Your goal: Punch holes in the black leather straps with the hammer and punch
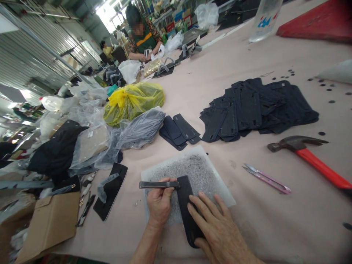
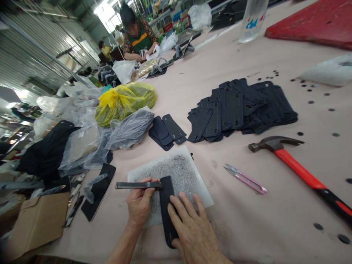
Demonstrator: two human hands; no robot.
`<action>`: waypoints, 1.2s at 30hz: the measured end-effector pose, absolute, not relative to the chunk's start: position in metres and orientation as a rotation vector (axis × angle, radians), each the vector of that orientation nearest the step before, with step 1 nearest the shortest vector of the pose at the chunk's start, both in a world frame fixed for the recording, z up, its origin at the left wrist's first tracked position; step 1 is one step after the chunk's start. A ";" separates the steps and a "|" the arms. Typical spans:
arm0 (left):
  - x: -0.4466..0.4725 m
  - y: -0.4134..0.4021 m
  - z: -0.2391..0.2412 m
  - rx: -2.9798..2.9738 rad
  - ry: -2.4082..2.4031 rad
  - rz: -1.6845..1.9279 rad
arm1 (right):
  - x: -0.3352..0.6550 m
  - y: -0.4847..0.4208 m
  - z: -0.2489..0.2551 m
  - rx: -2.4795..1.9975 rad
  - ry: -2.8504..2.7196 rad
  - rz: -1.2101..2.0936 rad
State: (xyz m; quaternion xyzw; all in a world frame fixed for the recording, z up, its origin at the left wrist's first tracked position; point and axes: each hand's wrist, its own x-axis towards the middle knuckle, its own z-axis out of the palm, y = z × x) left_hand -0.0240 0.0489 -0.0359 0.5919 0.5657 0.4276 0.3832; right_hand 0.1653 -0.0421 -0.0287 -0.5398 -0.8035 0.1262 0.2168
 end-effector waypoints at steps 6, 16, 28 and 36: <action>-0.024 0.047 -0.035 1.919 1.495 1.035 | 0.165 -0.043 -0.029 -1.504 -2.223 0.357; -0.021 0.049 -0.030 2.140 1.472 1.019 | 0.166 -0.045 -0.030 -1.485 -2.194 0.315; -0.019 0.048 -0.030 2.127 1.502 1.042 | 0.165 -0.044 -0.033 -1.489 -2.212 0.333; -0.020 0.051 -0.029 2.134 1.441 1.008 | 0.166 -0.043 -0.033 -1.473 -2.199 0.316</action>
